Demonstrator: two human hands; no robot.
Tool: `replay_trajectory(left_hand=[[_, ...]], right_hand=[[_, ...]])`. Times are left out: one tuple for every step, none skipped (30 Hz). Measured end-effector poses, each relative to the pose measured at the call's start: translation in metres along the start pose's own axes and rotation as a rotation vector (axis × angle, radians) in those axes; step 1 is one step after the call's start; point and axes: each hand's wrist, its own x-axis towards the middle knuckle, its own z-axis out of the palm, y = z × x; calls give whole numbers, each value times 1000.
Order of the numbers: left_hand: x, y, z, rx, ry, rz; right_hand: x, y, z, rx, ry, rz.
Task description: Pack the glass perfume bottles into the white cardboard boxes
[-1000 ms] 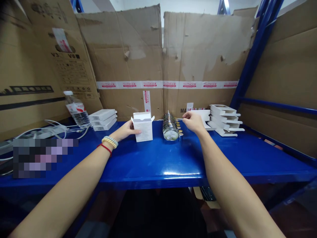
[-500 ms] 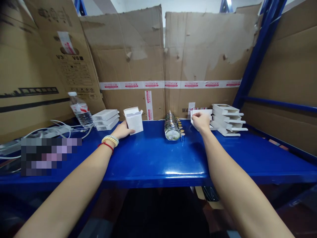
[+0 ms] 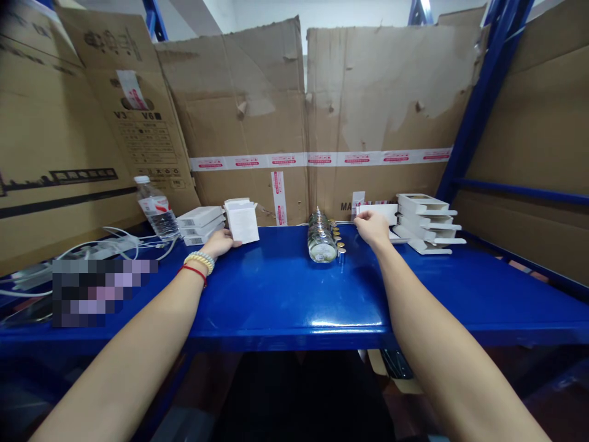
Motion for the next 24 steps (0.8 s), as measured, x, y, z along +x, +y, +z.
replay_trajectory(left_hand=[[-1,3,-2,-46,-7,-38],[-2,5,-5,-92,-10,-76],[-4,8,-8,-134,-9,-112],[-5,9,-11,-169,-7,-150],[-6,10,-15,-197,-8,-189],[-6,11,-18,-220,-11,-230],[-7,10,-22,-238,-16,-271],[-7,10,-25,-253,-21,-308],[-7,9,-27,-269,-21,-338],[-7,8,-29,-286,-16,-359],[-7,7,-30,-305,-6,-370],[-7,7,-31,-328,8,-372],[-8,7,-32,-354,23,-367],[-8,9,-32,-385,39,-354],[-9,11,-33,-421,58,-335],[-9,13,-35,-460,81,-310],[-9,16,-37,-501,112,-282],[-9,18,-40,-540,149,-252],[-8,20,-44,-575,189,-223],[-6,21,-49,-610,241,-196],[-4,21,-54,-646,301,-170],[-1,19,-59,-674,361,-147],[3,16,-65,-701,433,-124],[7,12,-70,-700,478,-101]], right_hand=[[0,1,0,7,-4,-2],[1,1,1,12,-10,-3],[1,1,1,17,-15,-5],[1,1,1,20,-22,-8],[1,1,1,23,-29,-14],[0,0,1,23,-40,-19],[-1,-1,1,22,-51,-24],[-1,-2,1,17,-62,-29],[-2,-3,1,9,-70,-32],[-3,-5,0,-2,-76,-35],[-4,-6,0,-12,-78,-36],[-5,-7,-1,-21,-80,-37],[-6,-8,-1,-29,-84,-39],[-7,-9,-2,-35,-89,-40],[-8,-10,-2,-41,-94,-41],[-8,-11,-2,-48,-99,-40],[-9,-11,-2,-55,-103,-38],[-10,-12,-2,-63,-107,-36],[-10,-12,-2,-69,-111,-35],[-10,-12,-1,-74,-117,-37],[-10,-12,-1,-80,-121,-42],[-10,-13,-1,-85,-122,-51],[-10,-13,0,-92,-122,-58],[-11,-14,0,-99,-124,-66]])
